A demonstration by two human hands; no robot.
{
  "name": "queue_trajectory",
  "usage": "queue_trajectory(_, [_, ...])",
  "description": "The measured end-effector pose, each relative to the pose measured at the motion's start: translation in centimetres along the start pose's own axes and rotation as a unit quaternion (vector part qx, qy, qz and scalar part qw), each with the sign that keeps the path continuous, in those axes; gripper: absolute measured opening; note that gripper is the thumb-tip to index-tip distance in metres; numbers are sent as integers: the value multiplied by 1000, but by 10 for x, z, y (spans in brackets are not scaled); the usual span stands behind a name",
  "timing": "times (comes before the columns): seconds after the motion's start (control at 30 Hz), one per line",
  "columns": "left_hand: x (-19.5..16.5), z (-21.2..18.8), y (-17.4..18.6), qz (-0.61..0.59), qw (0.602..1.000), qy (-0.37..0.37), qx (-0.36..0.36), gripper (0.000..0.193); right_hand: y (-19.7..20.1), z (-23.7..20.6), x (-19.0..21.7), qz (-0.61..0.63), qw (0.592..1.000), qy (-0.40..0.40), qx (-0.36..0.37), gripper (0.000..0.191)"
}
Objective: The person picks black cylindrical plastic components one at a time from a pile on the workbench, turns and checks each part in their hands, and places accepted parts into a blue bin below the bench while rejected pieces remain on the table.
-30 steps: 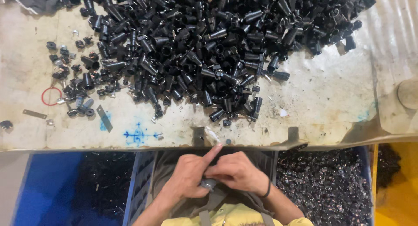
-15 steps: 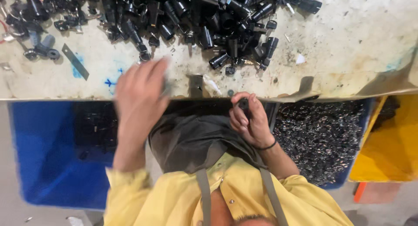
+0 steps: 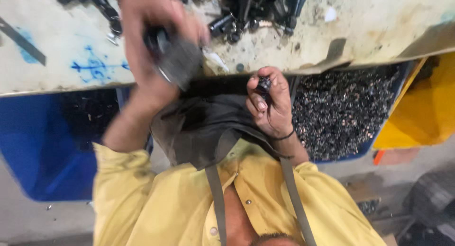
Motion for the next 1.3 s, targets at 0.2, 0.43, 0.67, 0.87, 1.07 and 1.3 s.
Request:
queue_trajectory(0.2, [10, -74, -39, 111, 991, -33, 70, 53, -57, 5, 14, -449, 790, 340, 242, 11])
queue_trajectory(0.43, [-7, -73, -30, 262, 952, -131, 84, 77, -50, 9, 7, -505, 791, 267, 220, 19])
queue_trajectory(0.67, [12, -67, 17, 481, 844, -238, -3, 51, -40, 21, -12, -272, 946, 152, 85, 17])
queue_trajectory(0.87, [31, -38, 160, 686, 689, 18, -235, 59, -46, 25, -42, -85, 971, -218, 55, 34])
queue_trajectory(1.07, [4, -21, 166, 523, 797, -49, -298, 35, -51, 28, -44, 30, 975, -216, 34, 41])
queue_trajectory(1.3, [-23, -55, 9, 260, 961, -93, 20, 50, -57, 32, -16, -150, 982, -51, 105, 29])
Point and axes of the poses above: each hand's wrist, its own z-axis towards the middle knuckle, its own y-axis out of the back of the hand, x = y × z, the point moved 4 cm from there along z, towards the middle knuckle, and after that the axes turned 13 degrees about z, right-handed, at the moved point
